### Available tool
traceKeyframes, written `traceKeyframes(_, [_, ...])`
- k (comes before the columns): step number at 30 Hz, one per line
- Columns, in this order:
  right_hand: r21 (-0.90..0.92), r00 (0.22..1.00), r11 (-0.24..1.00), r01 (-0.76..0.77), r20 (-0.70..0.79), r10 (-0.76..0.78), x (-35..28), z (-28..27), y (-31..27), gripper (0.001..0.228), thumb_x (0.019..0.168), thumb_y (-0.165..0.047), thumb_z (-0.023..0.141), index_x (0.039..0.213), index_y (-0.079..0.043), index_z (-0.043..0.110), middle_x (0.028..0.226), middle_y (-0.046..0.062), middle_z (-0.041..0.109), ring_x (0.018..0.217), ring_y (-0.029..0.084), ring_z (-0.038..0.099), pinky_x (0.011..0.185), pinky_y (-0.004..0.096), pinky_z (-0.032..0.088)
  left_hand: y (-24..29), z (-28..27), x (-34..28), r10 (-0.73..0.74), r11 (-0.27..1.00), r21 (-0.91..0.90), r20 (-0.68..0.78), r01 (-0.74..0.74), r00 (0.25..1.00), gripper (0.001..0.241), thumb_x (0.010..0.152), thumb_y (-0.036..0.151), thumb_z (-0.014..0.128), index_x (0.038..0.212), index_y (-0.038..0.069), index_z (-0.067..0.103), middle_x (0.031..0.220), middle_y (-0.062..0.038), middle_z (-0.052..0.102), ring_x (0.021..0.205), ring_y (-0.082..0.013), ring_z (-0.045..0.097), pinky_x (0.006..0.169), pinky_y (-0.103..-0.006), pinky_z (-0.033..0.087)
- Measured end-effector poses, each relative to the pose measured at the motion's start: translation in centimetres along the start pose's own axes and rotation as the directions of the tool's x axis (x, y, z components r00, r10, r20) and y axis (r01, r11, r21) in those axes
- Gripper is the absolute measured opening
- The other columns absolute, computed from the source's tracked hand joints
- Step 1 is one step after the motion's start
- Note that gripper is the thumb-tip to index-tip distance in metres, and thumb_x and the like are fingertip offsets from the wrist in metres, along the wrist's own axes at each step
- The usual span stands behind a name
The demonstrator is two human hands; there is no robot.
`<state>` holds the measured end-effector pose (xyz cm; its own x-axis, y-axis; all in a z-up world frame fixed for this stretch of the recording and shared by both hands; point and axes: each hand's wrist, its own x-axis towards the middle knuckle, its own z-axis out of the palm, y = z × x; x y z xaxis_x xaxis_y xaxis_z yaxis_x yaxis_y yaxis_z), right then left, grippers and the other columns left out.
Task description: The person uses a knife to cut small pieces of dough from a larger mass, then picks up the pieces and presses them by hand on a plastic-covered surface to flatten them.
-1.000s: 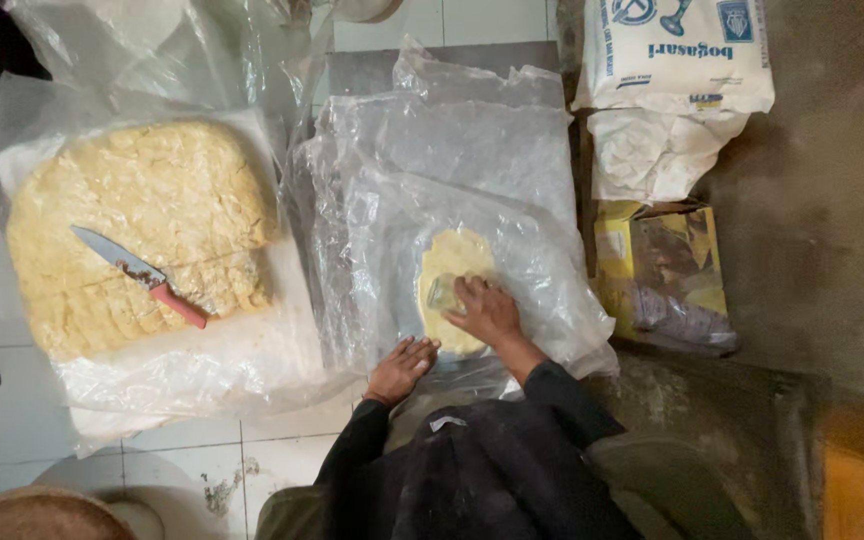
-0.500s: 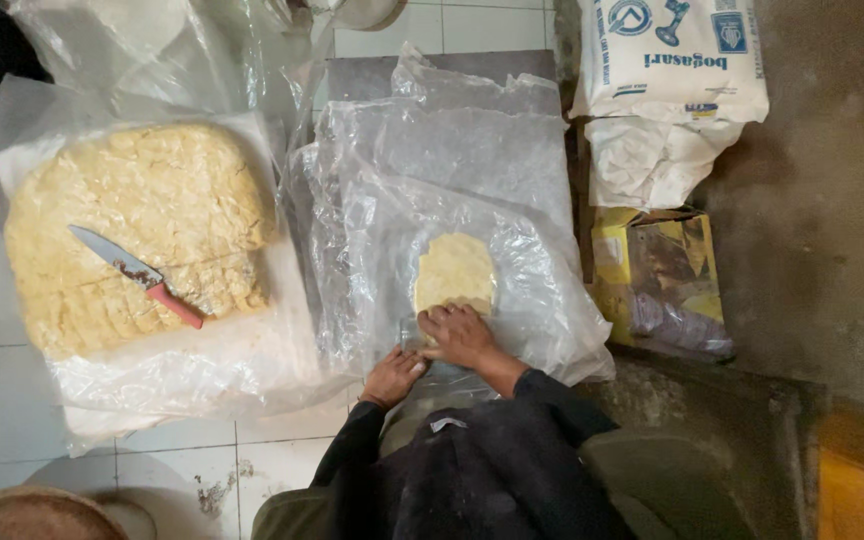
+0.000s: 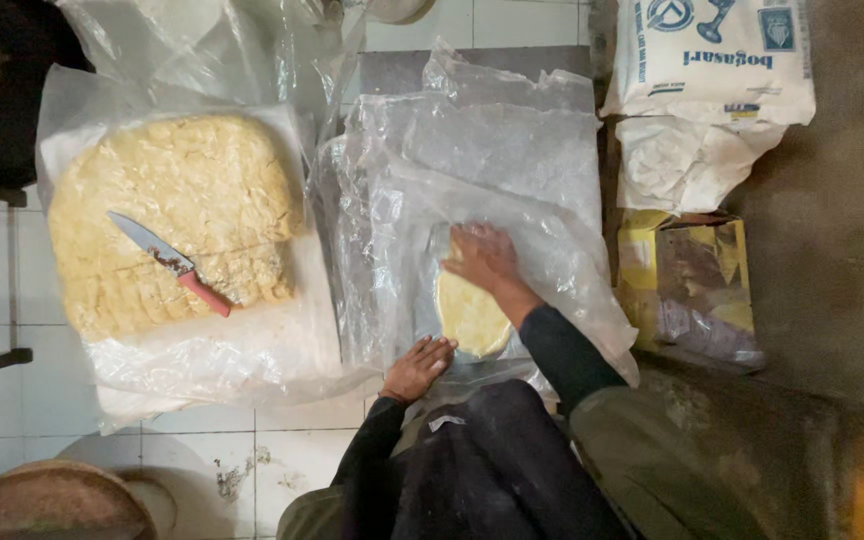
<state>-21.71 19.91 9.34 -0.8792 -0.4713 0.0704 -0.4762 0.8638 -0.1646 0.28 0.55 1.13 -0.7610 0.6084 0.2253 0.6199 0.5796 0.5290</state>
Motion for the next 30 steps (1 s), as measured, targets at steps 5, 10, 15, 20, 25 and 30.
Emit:
traceKeyframes(5, [-0.007,0.956,0.968,0.25,0.161,-0.246,-10.5,-0.9,-6.0,0.076,0.085,-0.072,0.065,0.129,-0.011,0.061,0.114,0.011,0.065,0.106,0.03,0.062,0.087,0.048,0.047,-0.7,0.7,-0.2,-0.027,0.999,0.021,0.057,0.026,0.998,0.028,0.1,0.015,0.053,0.123,0.008,0.068,0.14,-0.008,0.062,0.132,-0.0255,0.056,0.116,-0.0447,0.04])
traceKeyframes(10, [-0.033,0.937,0.94,0.34,0.102,-0.335,-8.8,-2.0,-6.8,0.07,0.082,-0.069,0.068,0.122,-0.011,0.062,0.105,0.007,0.065,0.1,0.027,0.062,0.083,0.044,0.047,-1.0,2.1,-1.0,-0.009,1.0,0.029,0.079,0.006,0.997,0.024,0.095,0.014,0.057,0.115,0.009,0.068,0.129,-0.006,0.068,0.122,-0.0236,0.063,0.115,-0.0479,0.043])
traceKeyframes(15, [-0.092,0.958,0.953,0.288,0.031,-0.287,-5.4,-1.8,-8.3,0.067,0.077,-0.063,0.072,0.12,-0.013,0.063,0.101,0.004,0.063,0.096,0.023,0.061,0.079,0.041,0.045,-1.0,1.5,-0.7,0.056,0.996,0.074,-0.094,-0.05,0.994,0.029,0.09,0.016,0.058,0.116,0.008,0.068,0.132,-0.01,0.067,0.125,-0.0285,0.063,0.112,-0.0453,0.044])
traceKeyframes(20, [-0.05,0.98,0.984,0.173,0.108,-0.167,-8.4,-1.6,-8.8,0.07,0.072,-0.062,0.072,0.124,-0.016,0.062,0.101,0.005,0.064,0.093,0.023,0.063,0.076,0.043,0.045,-1.0,1.9,-0.9,-0.116,0.993,-0.008,0.172,0.119,0.978,0.029,0.098,0.018,0.055,0.122,0.01,0.068,0.131,-0.007,0.065,0.124,-0.0284,0.061,0.113,-0.0453,0.044])
traceKeyframes(25, [-0.054,0.974,0.98,0.191,0.131,-0.183,-11.5,-1.0,-4.0,0.071,0.082,-0.066,0.068,0.126,-0.011,0.061,0.106,0.011,0.064,0.094,0.029,0.063,0.076,0.047,0.047,-0.7,1.6,-0.7,0.022,0.998,0.062,-0.018,-0.021,1.0,0.028,0.1,0.015,0.053,0.123,0.009,0.068,0.138,-0.007,0.062,0.129,-0.0275,0.059,0.118,-0.0477,0.04])
traceKeyframes(30, [-0.12,0.992,0.986,-0.114,0.041,0.12,-5.8,1.0,3.1,0.083,0.078,-0.074,0.064,0.138,-0.017,0.057,0.134,0.016,0.061,0.121,0.039,0.057,0.098,0.058,0.044,-0.6,0.2,0.5,0.012,1.0,0.013,-0.024,-0.011,1.0,0.03,0.105,0.014,0.047,0.129,0.007,0.064,0.152,-0.005,0.057,0.14,-0.0248,0.052,0.12,-0.0456,0.038])
